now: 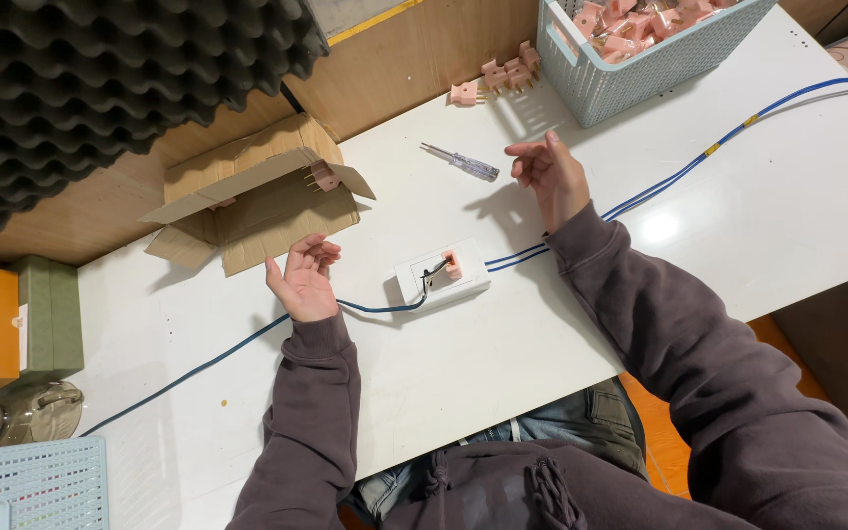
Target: The person uses a screwdriver to tighten the screws on a pink electrical plug attached to a blue cable. They then insert the plug into a white power strip to test the connection. After removing the plug, they repeat the tightening process on the same plug.
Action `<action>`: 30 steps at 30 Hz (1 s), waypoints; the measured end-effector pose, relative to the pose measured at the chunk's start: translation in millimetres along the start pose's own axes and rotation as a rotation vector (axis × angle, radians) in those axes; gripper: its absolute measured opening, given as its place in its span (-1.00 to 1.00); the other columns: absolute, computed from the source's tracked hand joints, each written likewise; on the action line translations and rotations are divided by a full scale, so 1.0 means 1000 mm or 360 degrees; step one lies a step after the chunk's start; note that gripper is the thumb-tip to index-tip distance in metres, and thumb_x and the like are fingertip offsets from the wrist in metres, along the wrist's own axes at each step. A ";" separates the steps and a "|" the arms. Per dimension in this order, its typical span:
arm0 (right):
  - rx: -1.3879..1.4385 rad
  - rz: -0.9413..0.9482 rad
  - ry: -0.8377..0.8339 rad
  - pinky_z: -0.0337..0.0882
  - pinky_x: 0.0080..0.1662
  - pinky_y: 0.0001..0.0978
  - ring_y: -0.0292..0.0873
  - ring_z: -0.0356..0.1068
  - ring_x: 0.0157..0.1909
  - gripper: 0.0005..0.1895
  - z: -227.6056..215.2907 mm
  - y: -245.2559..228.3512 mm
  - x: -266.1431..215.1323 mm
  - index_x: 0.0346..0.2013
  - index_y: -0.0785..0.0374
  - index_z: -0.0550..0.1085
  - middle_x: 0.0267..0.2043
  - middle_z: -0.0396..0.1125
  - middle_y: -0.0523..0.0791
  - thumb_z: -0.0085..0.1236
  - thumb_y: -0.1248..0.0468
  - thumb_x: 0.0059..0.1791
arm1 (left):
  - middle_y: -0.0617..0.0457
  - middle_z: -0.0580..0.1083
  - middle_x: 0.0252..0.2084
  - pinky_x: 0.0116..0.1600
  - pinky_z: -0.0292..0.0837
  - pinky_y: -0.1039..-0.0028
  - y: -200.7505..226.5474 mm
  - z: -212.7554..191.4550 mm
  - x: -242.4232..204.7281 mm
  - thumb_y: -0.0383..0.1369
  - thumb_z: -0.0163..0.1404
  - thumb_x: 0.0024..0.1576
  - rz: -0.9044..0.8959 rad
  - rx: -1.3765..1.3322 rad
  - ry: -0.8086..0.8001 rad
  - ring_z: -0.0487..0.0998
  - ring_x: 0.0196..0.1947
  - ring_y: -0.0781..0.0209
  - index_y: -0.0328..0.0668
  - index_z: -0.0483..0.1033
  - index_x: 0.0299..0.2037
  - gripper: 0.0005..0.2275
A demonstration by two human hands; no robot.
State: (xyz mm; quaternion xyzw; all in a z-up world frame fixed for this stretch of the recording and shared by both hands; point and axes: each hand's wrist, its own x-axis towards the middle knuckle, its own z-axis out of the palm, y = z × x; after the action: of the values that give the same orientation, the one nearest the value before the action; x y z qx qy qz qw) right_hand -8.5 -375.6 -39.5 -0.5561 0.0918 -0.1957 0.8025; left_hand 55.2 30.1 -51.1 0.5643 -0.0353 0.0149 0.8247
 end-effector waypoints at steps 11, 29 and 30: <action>0.0026 -0.0003 0.0050 0.36 0.00 -0.33 -0.17 0.29 -0.21 -0.28 -0.003 -0.007 0.001 0.00 0.26 0.66 -0.33 0.39 -0.02 -0.19 -0.29 0.29 | -0.26 0.60 -0.23 0.18 0.41 0.39 -0.001 0.000 0.000 0.30 -0.48 0.39 0.0020 0.0036 -0.0026 0.58 -0.14 0.05 -0.23 0.62 0.12 -0.23; -0.0043 0.0037 0.0021 -0.09 -0.55 -0.43 -0.31 -0.24 -0.60 -0.32 -0.002 -0.012 -0.002 -0.61 -0.06 0.05 -0.65 -0.19 -0.26 0.13 0.00 0.30 | 0.19 0.16 -0.59 -0.27 0.32 0.60 -0.020 -0.010 0.002 -0.21 -0.03 0.46 0.0428 0.0387 0.0215 0.27 -0.55 0.35 0.08 0.28 -0.44 -0.65; -0.0047 0.0039 0.0031 -0.10 -0.56 -0.43 -0.32 -0.26 -0.61 -0.32 -0.003 -0.012 -0.002 -0.61 -0.06 0.05 -0.65 -0.20 -0.26 0.15 0.02 0.30 | 0.20 0.13 -0.61 -0.30 0.27 0.63 -0.019 -0.011 0.001 -0.23 -0.01 0.48 0.0494 0.0488 0.0235 0.22 -0.56 0.39 0.08 0.26 -0.46 -0.62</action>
State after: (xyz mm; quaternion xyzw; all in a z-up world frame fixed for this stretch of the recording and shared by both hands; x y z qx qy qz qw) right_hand -13.8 -380.5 -29.8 -0.5647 0.1093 -0.1899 0.7957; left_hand 57.7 33.1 -72.5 0.6682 -0.0586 0.1880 0.7174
